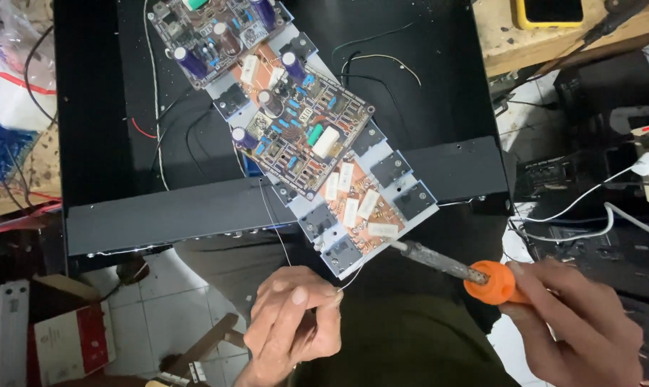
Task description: Soldering electronic components onto a circuit board and trimming wires with pliers at a repair bench.
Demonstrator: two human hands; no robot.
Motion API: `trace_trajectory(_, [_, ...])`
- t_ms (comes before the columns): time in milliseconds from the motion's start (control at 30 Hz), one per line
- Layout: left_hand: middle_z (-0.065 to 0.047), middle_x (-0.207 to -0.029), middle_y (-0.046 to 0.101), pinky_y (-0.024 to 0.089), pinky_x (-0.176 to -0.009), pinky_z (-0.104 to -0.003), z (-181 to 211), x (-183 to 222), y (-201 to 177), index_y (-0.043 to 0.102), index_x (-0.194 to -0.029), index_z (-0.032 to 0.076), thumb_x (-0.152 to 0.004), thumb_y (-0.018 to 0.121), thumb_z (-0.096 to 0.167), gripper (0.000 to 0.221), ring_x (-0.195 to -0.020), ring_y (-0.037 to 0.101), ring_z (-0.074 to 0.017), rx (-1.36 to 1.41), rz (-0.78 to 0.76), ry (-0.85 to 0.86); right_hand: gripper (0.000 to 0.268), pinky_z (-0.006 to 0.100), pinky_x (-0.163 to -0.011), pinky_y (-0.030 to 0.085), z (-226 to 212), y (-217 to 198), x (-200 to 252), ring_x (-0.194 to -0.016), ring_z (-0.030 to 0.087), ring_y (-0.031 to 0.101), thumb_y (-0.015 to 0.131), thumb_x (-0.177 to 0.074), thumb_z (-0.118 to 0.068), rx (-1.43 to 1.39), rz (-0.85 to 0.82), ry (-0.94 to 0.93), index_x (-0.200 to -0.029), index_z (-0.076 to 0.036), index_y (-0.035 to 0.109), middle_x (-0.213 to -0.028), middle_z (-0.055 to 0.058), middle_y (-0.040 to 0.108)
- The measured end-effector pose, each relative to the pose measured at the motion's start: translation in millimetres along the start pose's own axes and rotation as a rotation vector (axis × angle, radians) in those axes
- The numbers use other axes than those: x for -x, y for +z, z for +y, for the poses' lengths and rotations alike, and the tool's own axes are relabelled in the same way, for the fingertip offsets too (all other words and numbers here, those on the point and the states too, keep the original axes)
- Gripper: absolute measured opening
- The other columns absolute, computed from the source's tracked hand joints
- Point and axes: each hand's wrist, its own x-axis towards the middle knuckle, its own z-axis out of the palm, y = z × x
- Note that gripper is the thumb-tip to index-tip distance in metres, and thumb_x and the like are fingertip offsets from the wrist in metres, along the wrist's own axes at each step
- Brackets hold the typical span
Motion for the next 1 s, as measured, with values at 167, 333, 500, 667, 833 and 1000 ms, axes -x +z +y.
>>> trace_trajectory(167, [-0.011,-0.094,0.072,0.069,-0.068,-0.034,0.3,7.2,-3.2,0.052,-0.139,0.005,-0.094,0.073,-0.001,0.050,-0.068,0.071,-0.0203,-0.053,-0.036,-0.015,0.027,0.038,-0.086,0.060,-20.4,8.4,8.7,-0.096,0.034,0.071,0.073,-0.090,-0.002,-0.049,0.111,0.174,-0.116,0.006,0.070,-0.111,0.024,0.071])
trace_trajectory(333, [-0.010,-0.092,0.073,0.070,-0.072,-0.035,-2.0,6.4,-2.6,0.052,-0.139,0.005,-0.094,0.073,-0.002,0.051,-0.069,0.071,-0.0193,-0.065,-0.036,0.018,0.026,0.038,-0.091,0.062,-42.2,12.5,9.3,-0.095,0.031,0.071,0.073,-0.086,0.001,-0.076,0.125,0.381,-0.112,0.006,0.073,-0.109,0.022,0.072])
trace_trajectory(500, [-0.011,-0.091,0.072,0.069,-0.070,-0.034,0.6,6.3,1.2,0.051,-0.140,0.004,-0.095,0.073,-0.003,0.051,-0.068,0.069,-0.0197,-0.046,-0.009,0.024,0.026,0.033,-0.076,0.067,-46.5,17.0,15.6,-0.094,0.032,0.072,0.074,-0.083,0.002,-0.120,0.132,0.440,-0.108,0.007,0.073,-0.103,0.023,0.073])
trace_trajectory(667, [-0.012,-0.092,0.070,0.067,-0.067,-0.035,1.1,4.2,3.0,0.050,-0.141,0.004,-0.094,0.072,-0.007,0.053,-0.071,0.070,-0.0197,0.004,0.011,0.036,0.023,0.036,-0.072,0.055,-48.3,24.9,14.6,-0.078,0.033,0.066,0.072,-0.082,0.007,-0.175,0.239,0.393,-0.104,0.011,0.071,-0.093,0.026,0.068])
trace_trajectory(833, [-0.011,-0.094,0.072,0.067,-0.070,-0.035,0.2,6.7,1.0,0.051,-0.142,0.005,-0.095,0.073,-0.003,0.053,-0.072,0.071,-0.0185,-0.006,-0.011,0.016,0.024,0.030,-0.059,0.056,-49.7,20.9,7.1,-0.079,0.030,0.067,0.070,-0.086,-0.003,-0.178,0.175,0.396,-0.108,0.007,0.072,-0.095,0.023,0.071])
trace_trajectory(1000, [-0.011,-0.096,0.073,0.068,-0.071,-0.036,-0.1,7.1,-0.4,0.055,-0.138,0.003,-0.094,0.072,0.001,0.047,-0.071,0.072,-0.0184,0.021,-0.024,0.032,0.027,0.031,-0.049,0.044,-27.2,17.0,5.3,-0.073,0.028,0.064,0.070,-0.087,-0.007,-0.173,0.159,0.348,-0.111,0.007,0.071,-0.099,0.024,0.070])
